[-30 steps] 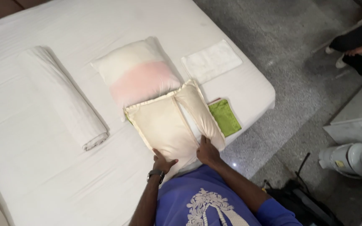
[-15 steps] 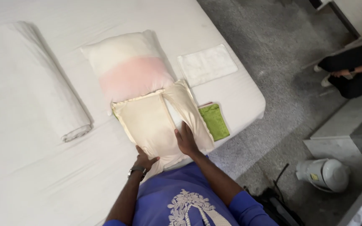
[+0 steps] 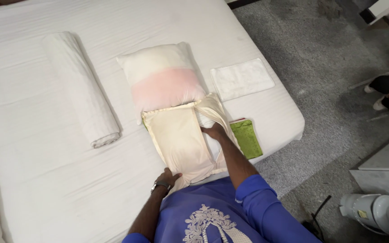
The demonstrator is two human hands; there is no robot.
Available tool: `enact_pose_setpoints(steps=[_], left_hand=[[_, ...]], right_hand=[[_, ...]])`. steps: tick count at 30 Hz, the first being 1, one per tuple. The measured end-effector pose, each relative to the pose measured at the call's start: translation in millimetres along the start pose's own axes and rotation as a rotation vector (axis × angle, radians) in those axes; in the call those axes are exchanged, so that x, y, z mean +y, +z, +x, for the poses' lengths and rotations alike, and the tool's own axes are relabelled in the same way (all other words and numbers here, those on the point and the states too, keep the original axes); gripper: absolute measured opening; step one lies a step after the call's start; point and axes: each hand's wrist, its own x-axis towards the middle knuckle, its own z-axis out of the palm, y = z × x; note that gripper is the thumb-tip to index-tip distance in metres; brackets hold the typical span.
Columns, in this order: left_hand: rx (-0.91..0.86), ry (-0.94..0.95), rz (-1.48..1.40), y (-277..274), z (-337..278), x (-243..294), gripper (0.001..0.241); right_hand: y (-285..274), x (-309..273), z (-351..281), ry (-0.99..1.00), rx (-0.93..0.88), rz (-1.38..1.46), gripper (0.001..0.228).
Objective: The person removes a pillow from a decorative cover, places the cover on the bed, and folds it into a small square. They then place the pillow on the bed and repeat the process with a second pillow and cover.
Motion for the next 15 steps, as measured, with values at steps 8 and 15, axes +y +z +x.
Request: enact_pose_setpoints(steps=[8,15], left_hand=[[0.064,-0.003,-0.006,21.3,16.9,-18.3,0.094],[0.199,-0.022,-0.235,2.2,-3.1,-3.7,0.151]], right_hand=[[-53.0,-56.9,-84.8,-0.072,0.022,0.108,0.108],[-72.0,-33.7,-120.9,-0.053,-0.154,0.605,0.069]])
